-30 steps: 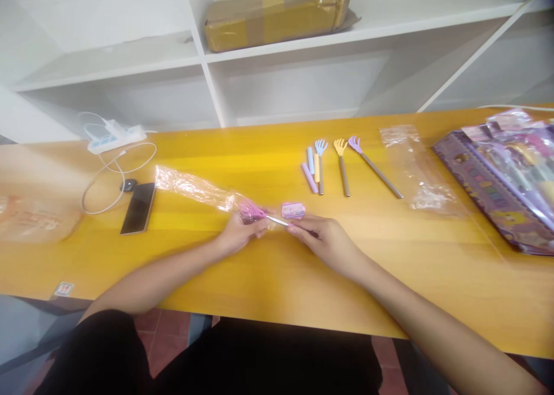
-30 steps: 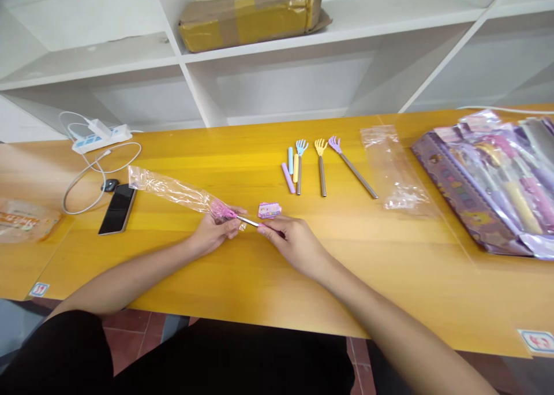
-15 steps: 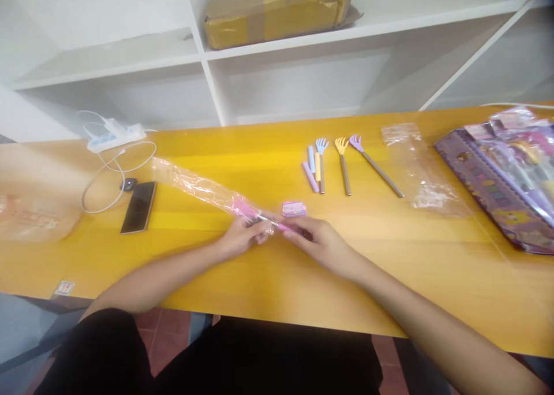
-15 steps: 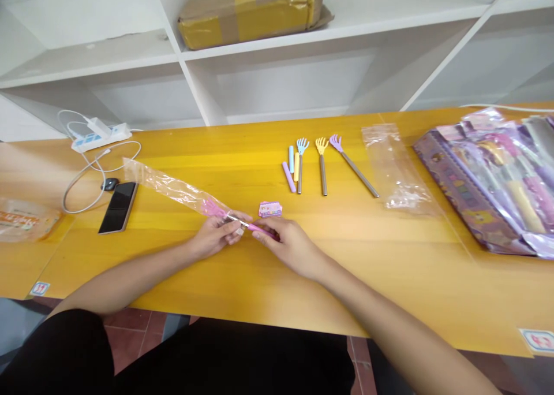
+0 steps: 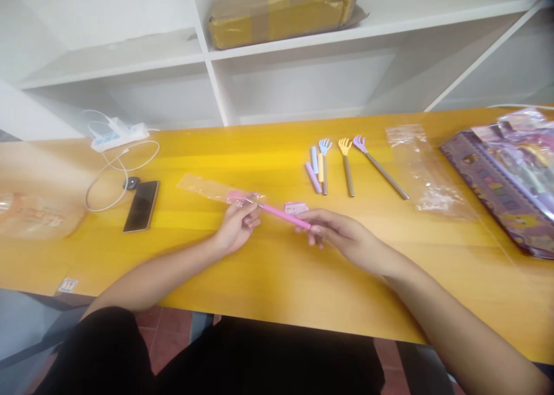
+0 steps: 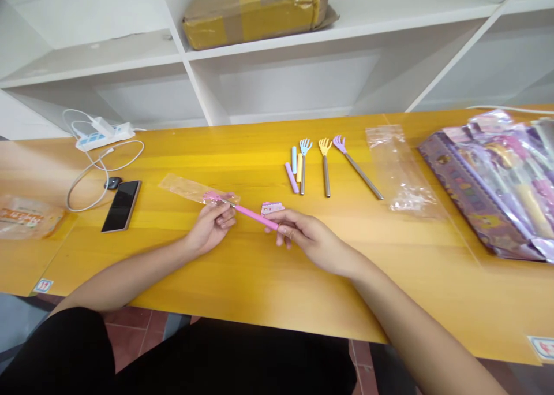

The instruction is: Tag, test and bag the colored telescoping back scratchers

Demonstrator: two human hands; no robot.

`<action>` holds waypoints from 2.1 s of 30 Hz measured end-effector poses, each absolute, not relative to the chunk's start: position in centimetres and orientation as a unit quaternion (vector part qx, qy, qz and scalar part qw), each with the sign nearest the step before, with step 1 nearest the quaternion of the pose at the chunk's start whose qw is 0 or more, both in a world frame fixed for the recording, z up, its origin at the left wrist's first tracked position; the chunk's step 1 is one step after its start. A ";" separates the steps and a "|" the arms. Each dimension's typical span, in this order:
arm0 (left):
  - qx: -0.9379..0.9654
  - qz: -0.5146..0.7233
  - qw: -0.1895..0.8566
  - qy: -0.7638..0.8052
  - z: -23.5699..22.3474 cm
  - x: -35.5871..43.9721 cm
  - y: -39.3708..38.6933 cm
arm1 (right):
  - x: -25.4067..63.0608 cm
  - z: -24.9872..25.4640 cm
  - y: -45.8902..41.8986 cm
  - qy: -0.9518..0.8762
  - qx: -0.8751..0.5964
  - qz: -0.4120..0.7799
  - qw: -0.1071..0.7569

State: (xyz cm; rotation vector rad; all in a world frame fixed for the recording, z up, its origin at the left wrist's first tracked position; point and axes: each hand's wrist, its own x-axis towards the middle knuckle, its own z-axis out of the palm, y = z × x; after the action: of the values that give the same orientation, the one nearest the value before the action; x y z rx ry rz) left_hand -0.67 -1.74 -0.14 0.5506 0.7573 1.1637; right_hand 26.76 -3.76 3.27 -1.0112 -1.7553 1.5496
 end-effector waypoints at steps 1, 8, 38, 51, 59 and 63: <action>0.250 0.524 0.739 0.342 -0.1 -0.7 -1.7 | 26.8 3.3 -3.7 -0.660 -0.381 0.580 0.288; 0.293 0.460 0.772 0.325 0.3 -0.9 -1.8 | 25.7 2.1 -3.9 -0.671 -0.403 0.519 0.344; 0.535 0.120 0.805 0.228 1.0 -0.3 -5.3 | 24.4 1.3 -5.2 -0.806 -0.211 0.422 0.357; 0.345 0.210 0.882 0.242 0.4 0.1 -5.5 | 24.0 1.0 -5.7 -0.861 -0.187 0.271 0.387; 0.276 0.344 0.834 0.332 0.4 0.0 -4.2 | 24.2 2.6 -6.6 -0.864 -0.253 0.277 0.336; 0.284 0.332 0.836 0.333 0.0 -0.2 -4.0 | 23.7 3.5 -7.2 -0.868 -0.259 0.291 0.310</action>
State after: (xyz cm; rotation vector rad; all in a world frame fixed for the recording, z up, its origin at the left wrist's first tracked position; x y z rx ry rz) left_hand -0.20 -3.95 -0.04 0.6003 0.7054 0.7023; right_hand 23.75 -7.16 3.54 -0.6832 -2.2916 0.7681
